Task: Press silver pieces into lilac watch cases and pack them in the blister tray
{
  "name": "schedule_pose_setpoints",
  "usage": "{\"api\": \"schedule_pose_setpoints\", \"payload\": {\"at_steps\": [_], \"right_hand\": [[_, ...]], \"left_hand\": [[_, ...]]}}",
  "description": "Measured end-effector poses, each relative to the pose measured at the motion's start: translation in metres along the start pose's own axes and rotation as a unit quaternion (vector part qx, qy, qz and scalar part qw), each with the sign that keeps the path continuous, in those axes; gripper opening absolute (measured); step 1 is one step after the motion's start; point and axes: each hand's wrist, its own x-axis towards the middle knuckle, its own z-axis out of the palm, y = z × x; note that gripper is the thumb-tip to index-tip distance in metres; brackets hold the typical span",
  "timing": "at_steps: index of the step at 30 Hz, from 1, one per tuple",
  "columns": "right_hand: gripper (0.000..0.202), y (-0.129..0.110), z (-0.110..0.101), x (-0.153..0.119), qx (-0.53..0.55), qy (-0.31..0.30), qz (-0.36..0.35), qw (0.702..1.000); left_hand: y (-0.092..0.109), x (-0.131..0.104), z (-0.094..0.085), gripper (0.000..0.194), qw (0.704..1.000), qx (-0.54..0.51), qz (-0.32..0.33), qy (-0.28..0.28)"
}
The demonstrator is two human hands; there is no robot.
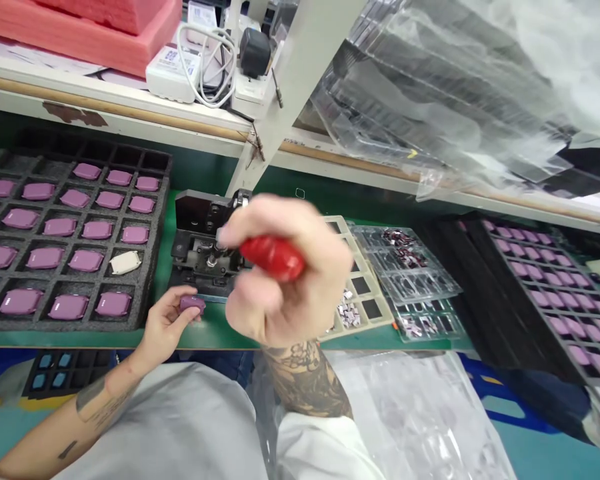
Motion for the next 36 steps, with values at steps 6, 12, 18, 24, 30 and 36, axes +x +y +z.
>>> {"api": "schedule_pose_setpoints", "payload": {"at_steps": [6,12,18,24,30,36], "right_hand": [[0.031,-0.001,-0.003,-0.082,0.014,0.117,0.097,0.988],[0.046,0.024,0.003,-0.191,-0.047,-0.236,0.151,0.959],[0.041,0.052,0.033,-0.178,-0.087,-0.340,0.194,0.916],[0.034,0.034,0.013,-0.181,-0.024,-0.246,0.250,0.936],[0.044,0.019,-0.039,-0.192,-0.016,-0.155,0.299,0.942],[0.044,0.022,-0.062,-0.199,-0.039,-0.135,0.317,0.938]], "left_hand": [[-0.002,-0.004,0.003,0.044,1.000,-0.016,-0.003,0.014],[0.007,-0.022,0.002,0.047,0.999,0.030,-0.016,0.009],[0.021,-0.039,0.006,0.040,0.999,0.032,-0.012,-0.003],[0.034,-0.037,-0.001,0.043,0.932,0.296,0.209,0.001],[0.031,0.013,0.009,0.042,0.786,0.554,0.272,-0.012],[0.025,0.048,0.025,0.036,0.735,0.640,0.224,-0.026]]}}
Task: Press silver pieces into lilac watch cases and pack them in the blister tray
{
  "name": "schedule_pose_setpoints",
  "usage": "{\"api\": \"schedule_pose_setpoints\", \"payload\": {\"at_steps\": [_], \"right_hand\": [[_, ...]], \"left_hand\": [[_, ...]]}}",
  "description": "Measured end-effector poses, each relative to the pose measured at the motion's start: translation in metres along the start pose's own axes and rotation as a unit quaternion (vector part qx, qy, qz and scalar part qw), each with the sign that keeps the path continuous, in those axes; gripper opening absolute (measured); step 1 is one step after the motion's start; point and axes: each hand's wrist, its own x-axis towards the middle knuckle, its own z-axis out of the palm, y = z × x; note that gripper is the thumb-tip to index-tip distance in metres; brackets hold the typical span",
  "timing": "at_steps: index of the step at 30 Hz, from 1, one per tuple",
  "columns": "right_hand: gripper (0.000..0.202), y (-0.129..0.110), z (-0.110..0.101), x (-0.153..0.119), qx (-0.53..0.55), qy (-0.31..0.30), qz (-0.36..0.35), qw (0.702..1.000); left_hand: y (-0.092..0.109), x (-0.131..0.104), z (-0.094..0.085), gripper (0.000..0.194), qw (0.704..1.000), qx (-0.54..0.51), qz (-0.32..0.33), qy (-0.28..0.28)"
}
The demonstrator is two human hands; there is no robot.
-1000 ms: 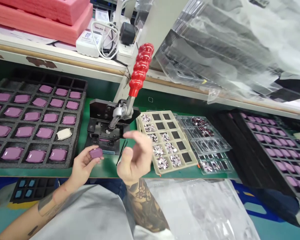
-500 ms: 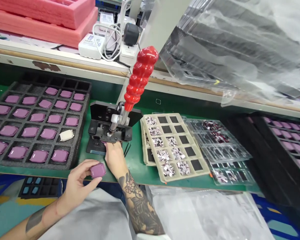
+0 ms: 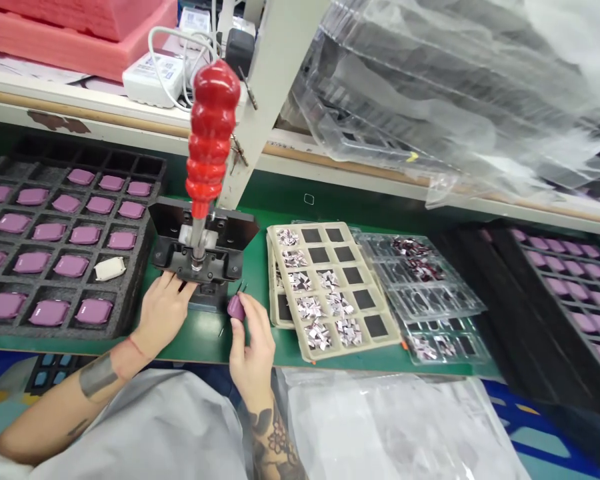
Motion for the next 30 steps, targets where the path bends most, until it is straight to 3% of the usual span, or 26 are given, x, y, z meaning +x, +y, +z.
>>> {"api": "schedule_pose_setpoints", "payload": {"at_steps": [6,9,13,16,17,19,20,22,23,25,27,28,30], "right_hand": [[0.047,0.001,0.008,-0.002,0.027,-0.017,-0.010,0.999],[0.054,-0.006,0.016,-0.001,0.043,-0.008,-0.043,0.998],[0.070,-0.024,0.026,-0.004,0.058,-0.060,-0.179,0.980],[0.072,-0.043,0.021,0.013,0.074,-0.140,-0.249,0.956],[0.070,-0.051,0.017,0.026,0.076,-0.137,-0.250,0.955],[0.063,-0.067,0.004,0.066,0.092,-0.056,-0.253,0.961],[0.057,-0.076,-0.003,0.091,0.112,0.020,-0.260,0.959],[0.052,-0.098,-0.016,0.143,0.180,0.165,-0.288,0.926],[0.054,-0.111,-0.020,0.165,0.209,0.188,-0.286,0.916],[0.063,-0.138,-0.024,0.197,0.259,0.105,-0.253,0.926],[0.063,-0.162,-0.022,0.206,0.275,0.019,-0.236,0.932],[0.057,-0.169,-0.019,0.203,0.269,0.019,-0.243,0.932],[0.045,-0.174,-0.010,0.188,0.235,0.091,-0.277,0.927]], "left_hand": [[-0.013,-0.006,0.000,0.044,0.999,-0.035,0.027,-0.022],[-0.007,-0.023,-0.008,0.041,0.989,-0.145,0.010,0.013],[0.016,-0.055,-0.022,0.036,0.916,-0.389,-0.093,0.037],[0.025,-0.075,-0.040,0.020,0.864,-0.475,-0.165,0.034],[0.024,-0.079,-0.048,0.018,0.854,-0.488,-0.176,0.039],[0.018,-0.085,-0.066,0.020,0.846,-0.499,-0.173,0.067],[0.013,-0.085,-0.076,0.022,0.846,-0.498,-0.166,0.088],[-0.001,-0.082,-0.094,0.029,0.853,-0.480,-0.157,0.129],[-0.009,-0.078,-0.103,0.032,0.861,-0.463,-0.156,0.143],[-0.029,-0.067,-0.117,0.034,0.885,-0.415,-0.156,0.145],[-0.053,-0.052,-0.130,0.030,0.915,-0.354,-0.153,0.121],[-0.065,-0.044,-0.136,0.027,0.927,-0.323,-0.153,0.110],[-0.093,-0.029,-0.147,0.023,0.942,-0.270,-0.168,0.104]]}}
